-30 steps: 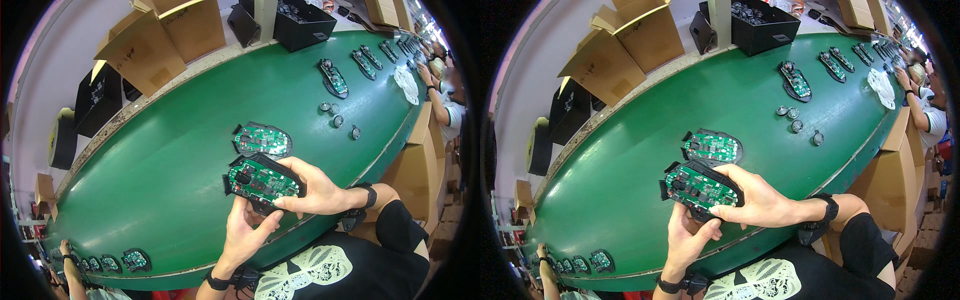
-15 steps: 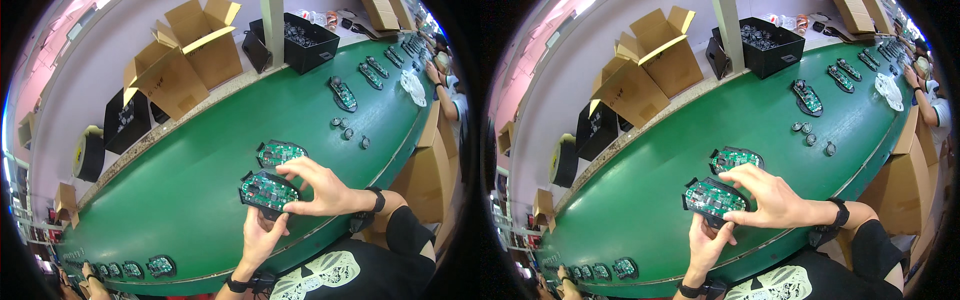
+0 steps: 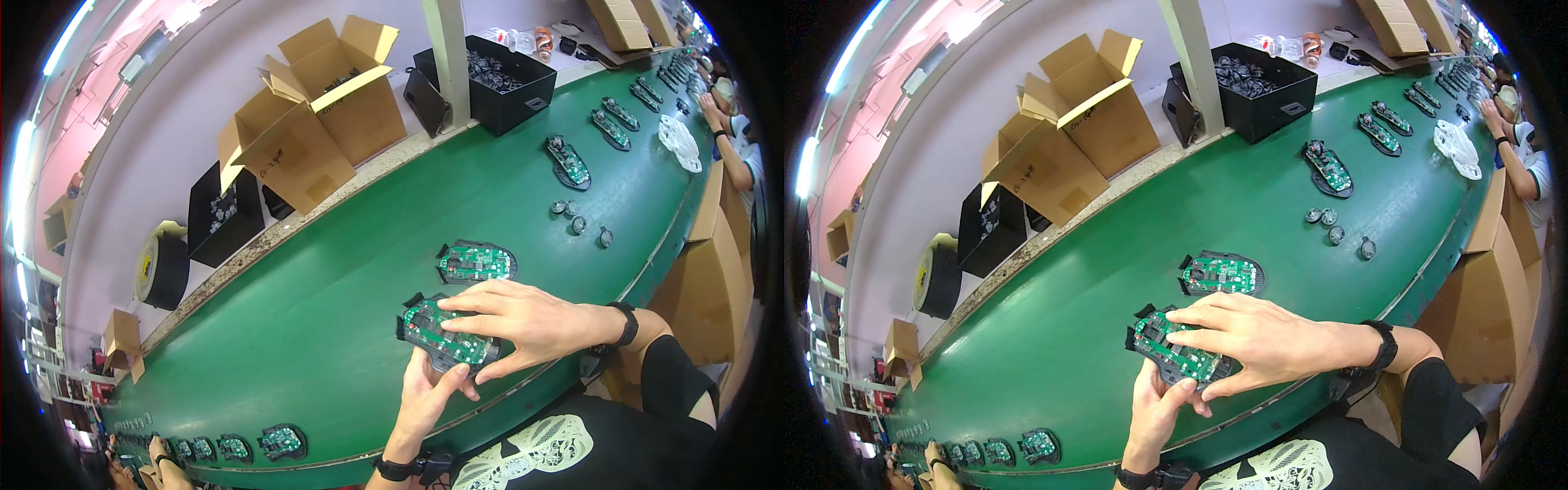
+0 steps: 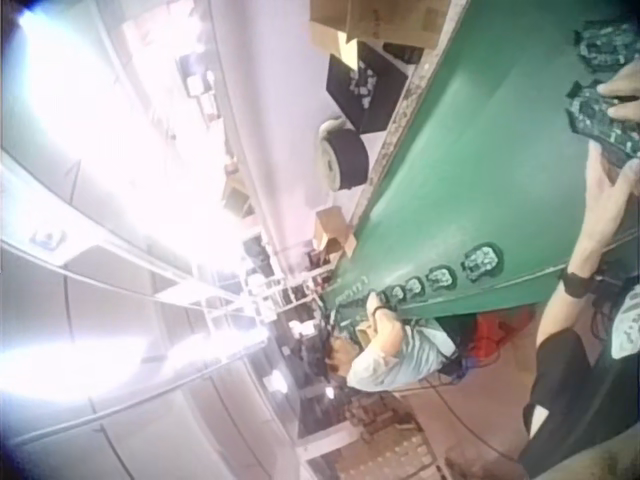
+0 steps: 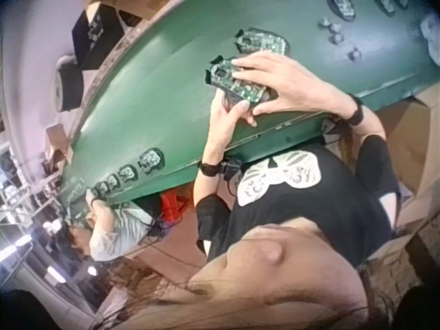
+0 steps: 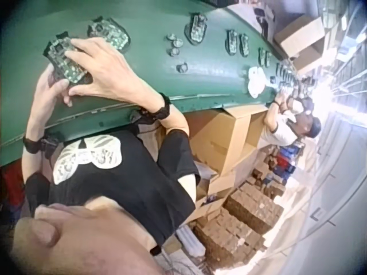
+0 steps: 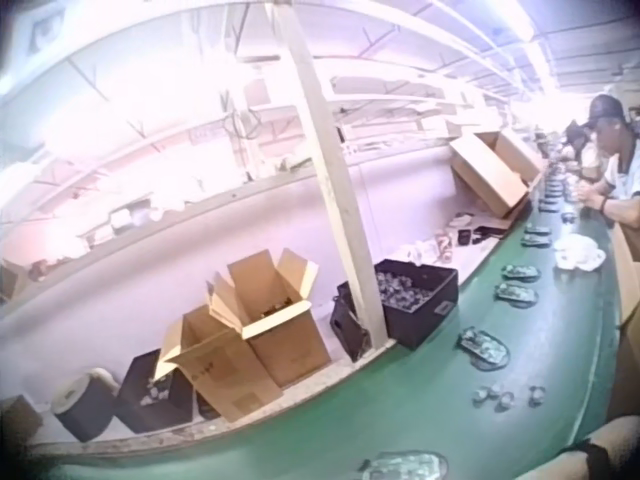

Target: The person assembles small electronic devices on a green workbench. They place circular components onto green circuit boards housed in black plastic shells, then flip the units over to inspect them before moving them aside. The process is repeated for several units.

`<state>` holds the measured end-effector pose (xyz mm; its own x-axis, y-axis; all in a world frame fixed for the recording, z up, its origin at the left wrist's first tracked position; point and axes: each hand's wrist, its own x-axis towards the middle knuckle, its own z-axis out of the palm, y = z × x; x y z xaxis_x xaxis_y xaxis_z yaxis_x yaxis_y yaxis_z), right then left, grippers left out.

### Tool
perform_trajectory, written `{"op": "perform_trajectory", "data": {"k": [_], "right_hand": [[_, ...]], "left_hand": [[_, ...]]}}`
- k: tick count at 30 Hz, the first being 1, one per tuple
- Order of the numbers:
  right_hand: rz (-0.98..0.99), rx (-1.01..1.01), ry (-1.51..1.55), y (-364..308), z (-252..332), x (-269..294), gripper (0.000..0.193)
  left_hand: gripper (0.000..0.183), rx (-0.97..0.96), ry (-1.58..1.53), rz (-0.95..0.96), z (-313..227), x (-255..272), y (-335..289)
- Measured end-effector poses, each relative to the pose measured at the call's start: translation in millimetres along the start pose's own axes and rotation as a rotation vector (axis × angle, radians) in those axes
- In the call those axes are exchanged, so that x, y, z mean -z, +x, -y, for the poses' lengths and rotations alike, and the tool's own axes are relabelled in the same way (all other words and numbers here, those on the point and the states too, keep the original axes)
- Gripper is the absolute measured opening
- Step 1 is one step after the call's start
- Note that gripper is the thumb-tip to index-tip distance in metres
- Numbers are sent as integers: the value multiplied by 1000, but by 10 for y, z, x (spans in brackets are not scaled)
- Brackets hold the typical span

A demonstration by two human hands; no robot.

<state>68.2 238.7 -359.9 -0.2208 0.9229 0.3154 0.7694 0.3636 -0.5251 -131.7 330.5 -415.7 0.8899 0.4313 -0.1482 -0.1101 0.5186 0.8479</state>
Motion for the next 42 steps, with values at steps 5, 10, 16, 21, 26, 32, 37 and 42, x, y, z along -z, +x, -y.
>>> {"op": "perform_trajectory", "data": {"k": [5, 10, 16, 21, 26, 32, 37, 42], "right_hand": [[56, 0, 32, 24, -17, 70, 66], [57, 45, 4, 64, -56, 135, 66], [16, 213, -20, 93, -28, 52, 64], [-20, 326, -361, 23, 79, 14, 60], [1, 439, -550, 16, 85, -19, 54], [25, 436, -549, 24, 45, -62, 50], [15, 464, -530, 21, -21, -87, 48], [-10, 510, -588, 41, 31, -70, 46]], "left_hand": [[50, 37, -47, 57, -11, 74, -7], [50, 114, -55, 100, -39, 75, -9], [49, 145, -48, 232, -42, 173, -47], [62, 146, -40, 300, -54, 215, -45], [70, 159, -61, 254, -46, 255, -23], [65, 127, -69, 161, -31, 202, -3], [65, 80, -6, 107, 36, 191, 2], [63, 42, -58, 157, 40, 216, -12]]}}
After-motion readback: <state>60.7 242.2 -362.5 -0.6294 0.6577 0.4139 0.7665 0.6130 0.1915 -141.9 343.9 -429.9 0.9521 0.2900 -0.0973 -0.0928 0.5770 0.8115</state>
